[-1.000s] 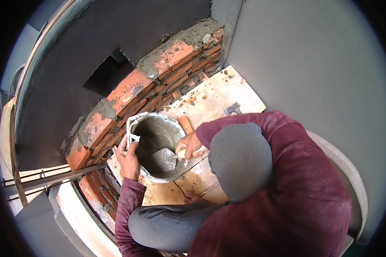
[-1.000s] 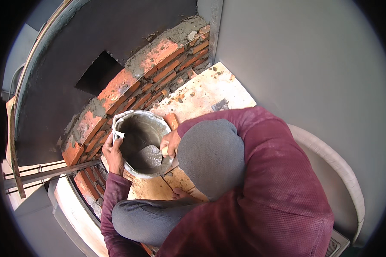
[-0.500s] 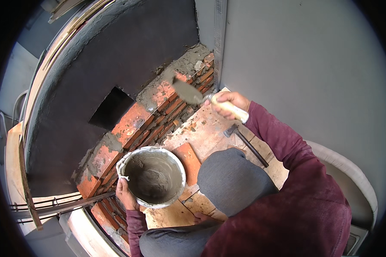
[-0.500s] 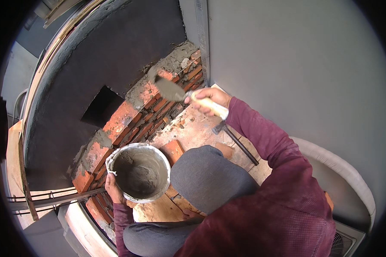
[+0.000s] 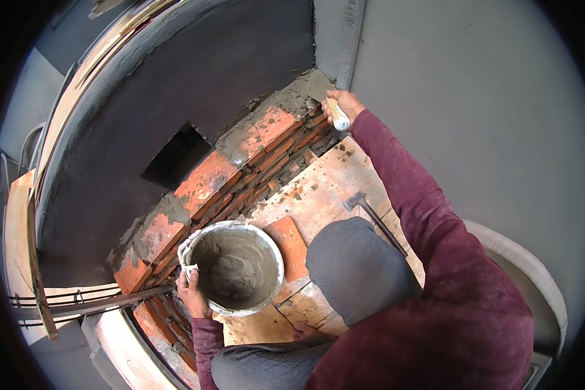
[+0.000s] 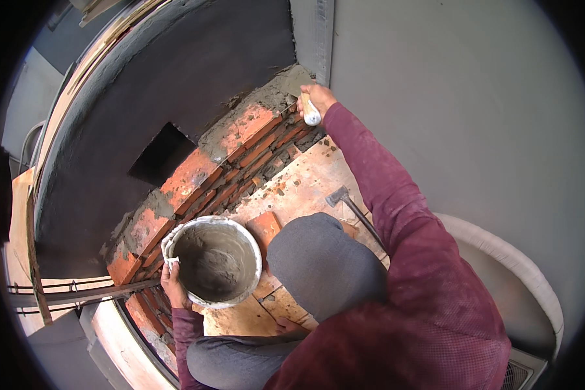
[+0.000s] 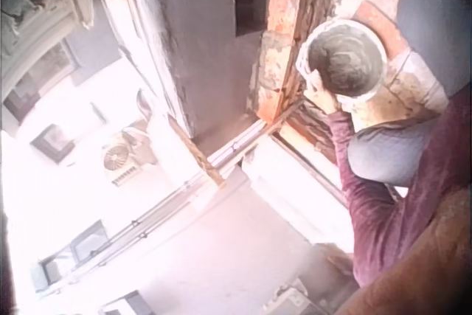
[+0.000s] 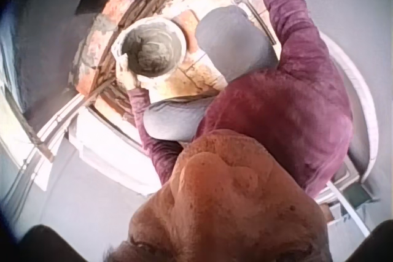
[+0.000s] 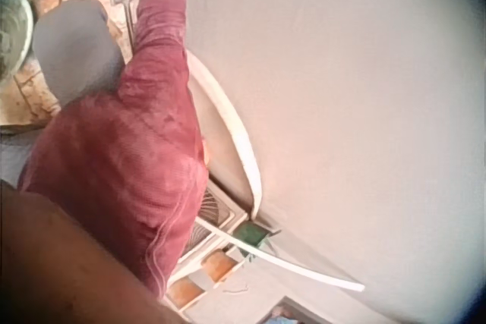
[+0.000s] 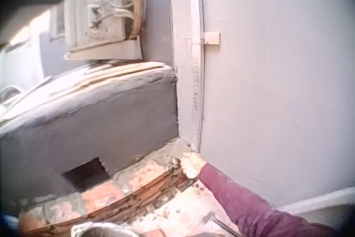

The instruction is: The person spreads mortar with a trowel, places a brick on the wall, and taps it into place using a hammer. They handle a bucket of mortar and multiple bricks to build a section of the wall.

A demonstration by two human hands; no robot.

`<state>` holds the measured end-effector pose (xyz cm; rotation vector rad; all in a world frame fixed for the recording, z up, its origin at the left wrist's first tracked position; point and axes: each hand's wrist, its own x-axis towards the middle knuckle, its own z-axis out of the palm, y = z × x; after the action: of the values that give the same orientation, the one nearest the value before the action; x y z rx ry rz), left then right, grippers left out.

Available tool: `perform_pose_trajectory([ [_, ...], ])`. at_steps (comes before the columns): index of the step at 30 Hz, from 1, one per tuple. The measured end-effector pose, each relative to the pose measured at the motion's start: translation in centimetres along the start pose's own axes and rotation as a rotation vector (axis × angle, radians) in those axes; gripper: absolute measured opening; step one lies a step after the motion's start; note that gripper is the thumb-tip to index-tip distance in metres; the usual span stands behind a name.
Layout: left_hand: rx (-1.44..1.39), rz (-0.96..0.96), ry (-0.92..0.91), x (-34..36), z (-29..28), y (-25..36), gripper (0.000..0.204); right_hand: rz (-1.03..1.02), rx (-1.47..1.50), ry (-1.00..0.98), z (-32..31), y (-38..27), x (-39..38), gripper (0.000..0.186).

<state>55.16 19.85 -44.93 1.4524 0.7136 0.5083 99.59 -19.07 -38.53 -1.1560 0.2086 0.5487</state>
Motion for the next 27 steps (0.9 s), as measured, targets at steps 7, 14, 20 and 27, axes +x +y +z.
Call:
perform_pose_trajectory([
  [7, -0.274, -0.195, 0.079, -2.5, -0.5, 1.8, 0.037, 0.178, -0.051, -0.012, 6.1, 3.6, -0.4, 0.020],
  [14, -0.190, -0.175, 0.433, -7.1, -3.5, 6.5, 0.047, 0.340, -0.413, -0.047, 10.9, 5.6, -10.9, 0.023],
  [20, -0.293, -0.322, 0.805, -19.4, -7.4, 16.3, 0.054, 0.460, -0.830, 0.045, 10.6, -0.2, -22.5, 0.026],
  [27, -0.670, -0.683, 1.122, -34.9, -4.2, 27.2, 0.026, 0.645, -1.558, -0.291, -0.4, -11.5, -31.1, 0.012],
])
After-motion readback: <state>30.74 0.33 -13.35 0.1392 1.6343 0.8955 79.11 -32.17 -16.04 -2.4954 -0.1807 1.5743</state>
